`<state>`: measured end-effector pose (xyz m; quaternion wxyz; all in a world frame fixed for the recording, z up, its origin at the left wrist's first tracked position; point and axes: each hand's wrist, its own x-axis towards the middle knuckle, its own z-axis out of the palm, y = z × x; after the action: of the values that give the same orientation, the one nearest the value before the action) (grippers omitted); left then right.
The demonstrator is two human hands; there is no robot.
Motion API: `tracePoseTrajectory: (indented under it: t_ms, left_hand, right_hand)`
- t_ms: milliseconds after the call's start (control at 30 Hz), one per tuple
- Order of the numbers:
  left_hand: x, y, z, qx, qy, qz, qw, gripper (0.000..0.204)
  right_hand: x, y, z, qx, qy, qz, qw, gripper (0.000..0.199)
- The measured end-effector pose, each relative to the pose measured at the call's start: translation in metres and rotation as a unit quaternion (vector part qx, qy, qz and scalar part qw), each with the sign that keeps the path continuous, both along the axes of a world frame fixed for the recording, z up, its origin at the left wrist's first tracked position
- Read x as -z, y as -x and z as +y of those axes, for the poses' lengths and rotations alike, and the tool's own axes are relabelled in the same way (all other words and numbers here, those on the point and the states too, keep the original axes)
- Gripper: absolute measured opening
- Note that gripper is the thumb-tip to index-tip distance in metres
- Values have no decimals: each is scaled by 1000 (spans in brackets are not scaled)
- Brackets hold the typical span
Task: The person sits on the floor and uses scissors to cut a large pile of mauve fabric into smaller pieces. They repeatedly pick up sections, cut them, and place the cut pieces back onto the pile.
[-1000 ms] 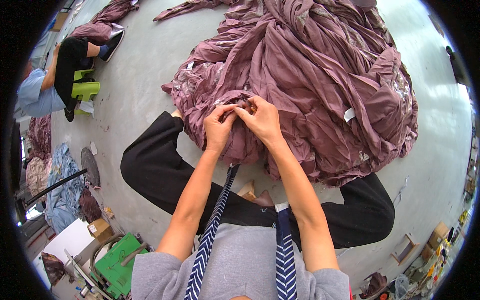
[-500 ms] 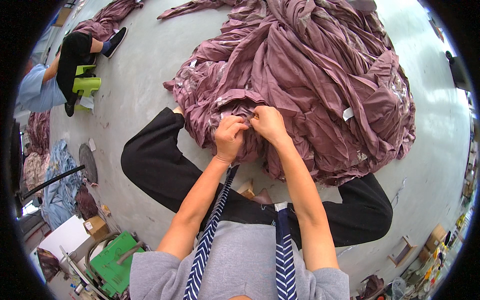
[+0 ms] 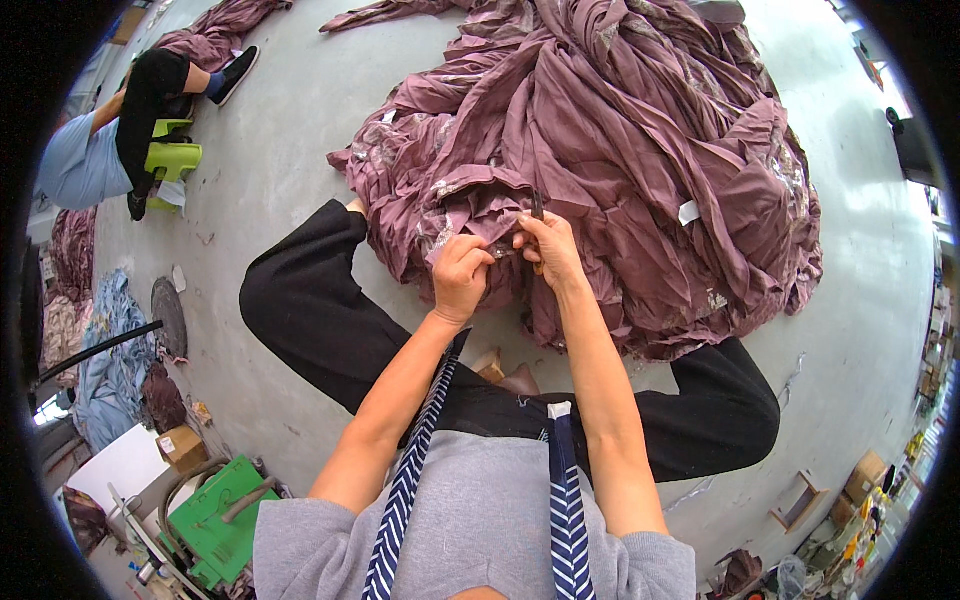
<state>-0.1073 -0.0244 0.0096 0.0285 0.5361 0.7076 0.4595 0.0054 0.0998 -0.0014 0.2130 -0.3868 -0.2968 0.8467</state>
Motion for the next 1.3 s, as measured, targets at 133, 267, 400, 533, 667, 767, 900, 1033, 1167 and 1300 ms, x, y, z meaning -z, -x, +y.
tracePoseTrajectory:
  t_ms: [133,267,400,533,667,767,900,1033,1167,1300]
  left_hand:
    - [-1,-6,-1,-30,12,-24,999,25]
    - [0,-11,-4,-56,44,-55,996,29]
    - [1,-13,-6,-67,57,-80,993,29]
    - [2,-13,-5,-82,71,-71,991,31]
    - [4,-11,-5,-106,72,-20,992,40]
    - [5,-8,-5,-110,80,-20,991,45]
    - [8,-7,-7,-93,50,-62,992,42]
    - [24,0,-5,-158,-4,-160,974,34]
    - [58,28,0,-329,74,-106,935,43]
    - [92,62,1,-351,304,-99,880,70]
  right_hand:
    - [-1,-6,-7,4,23,58,998,6]
    - [0,-10,-18,24,65,99,993,4]
    - [7,-12,-25,34,104,120,987,6]
    - [13,-17,-24,60,108,134,983,7]
    - [16,-35,-20,84,59,127,986,10]
    - [16,-71,-12,122,13,90,988,10]
    - [15,-144,2,274,-4,46,961,8]
    - [22,-186,6,290,-9,69,955,7]
    - [31,-186,5,281,-23,33,959,9]
    - [32,-181,4,239,-27,-1,971,10]
